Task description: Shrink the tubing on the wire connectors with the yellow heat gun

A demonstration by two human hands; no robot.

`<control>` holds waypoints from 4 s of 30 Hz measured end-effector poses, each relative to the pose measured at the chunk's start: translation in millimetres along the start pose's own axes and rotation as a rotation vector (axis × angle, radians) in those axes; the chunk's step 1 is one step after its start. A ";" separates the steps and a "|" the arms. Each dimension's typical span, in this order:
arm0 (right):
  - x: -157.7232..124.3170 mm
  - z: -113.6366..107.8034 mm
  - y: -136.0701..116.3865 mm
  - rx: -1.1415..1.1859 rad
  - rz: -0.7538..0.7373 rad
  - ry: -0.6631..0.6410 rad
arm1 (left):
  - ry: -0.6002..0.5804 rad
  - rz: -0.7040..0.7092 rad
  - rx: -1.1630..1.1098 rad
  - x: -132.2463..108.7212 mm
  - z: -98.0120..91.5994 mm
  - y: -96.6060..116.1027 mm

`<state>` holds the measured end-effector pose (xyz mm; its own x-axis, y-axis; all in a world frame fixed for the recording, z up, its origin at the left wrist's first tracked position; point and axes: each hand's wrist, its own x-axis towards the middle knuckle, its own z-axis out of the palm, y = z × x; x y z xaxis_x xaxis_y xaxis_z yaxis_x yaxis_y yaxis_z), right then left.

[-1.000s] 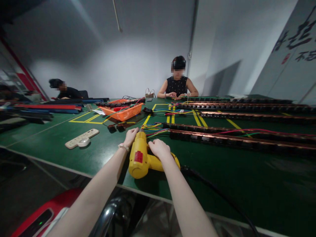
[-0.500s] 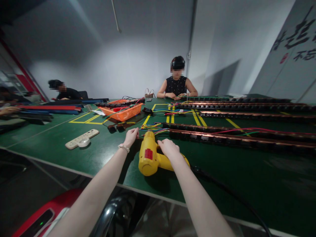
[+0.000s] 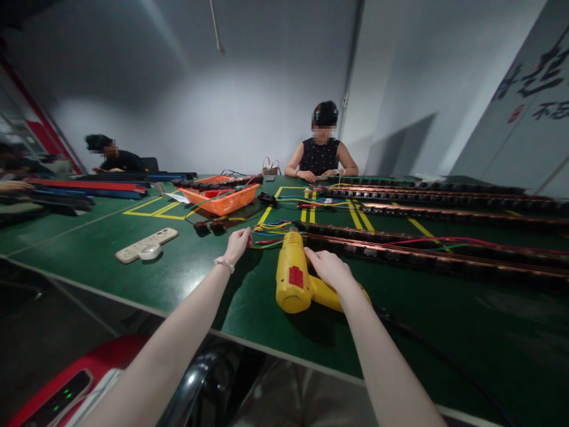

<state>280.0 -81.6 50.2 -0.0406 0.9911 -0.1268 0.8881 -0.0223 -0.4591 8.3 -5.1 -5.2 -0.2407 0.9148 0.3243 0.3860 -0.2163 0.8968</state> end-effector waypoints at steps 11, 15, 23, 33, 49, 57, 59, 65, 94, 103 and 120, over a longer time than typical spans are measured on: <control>-4.4 26.0 -59.5 -0.144 -0.065 -0.015 | 0.059 -0.024 0.052 0.9 -0.4 2.5; -7.1 41.6 -85.6 -0.157 -0.110 -0.012 | 0.042 -0.015 0.065 1.5 -3.2 2.1; -6.7 43.7 -88.7 -0.150 -0.109 -0.027 | 0.043 -0.007 0.075 0.9 -6.9 2.8; -3.1 38.6 -77.3 -0.097 -0.077 -0.034 | 0.047 -0.004 0.087 0.6 -4.9 0.0; -6.2 2.3 1.9 0.073 -0.147 -0.042 | 0.029 0.004 0.090 2.9 -2.9 -6.0; -9.6 10.4 3.4 0.127 -0.385 -0.126 | 0.032 0.028 0.134 -0.3 -2.1 1.2; -8.6 15.8 -2.1 0.131 -0.433 -0.132 | 0.028 0.009 0.130 0.1 -1.5 2.1; -4.8 39.6 -40.0 0.086 -0.522 -0.104 | 0.038 -0.044 0.085 3.3 -1.5 0.2; -16.0 34.0 -59.0 -0.129 -0.267 -0.037 | 0.009 0.123 0.181 -1.1 -4.5 4.7; -16.1 11.4 -21.2 -0.121 -0.152 0.012 | 0.073 0.137 0.051 0.5 -1.3 -2.1; -15.7 17.3 -31.2 -0.221 -0.300 0.065 | 0.048 0.038 0.308 1.7 -1.3 -0.8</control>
<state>245.0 -98.7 51.3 -0.2912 0.9556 0.0437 0.9187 0.2921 -0.2659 6.5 -3.7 -4.9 -0.2597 0.8895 0.3759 0.6453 -0.1297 0.7528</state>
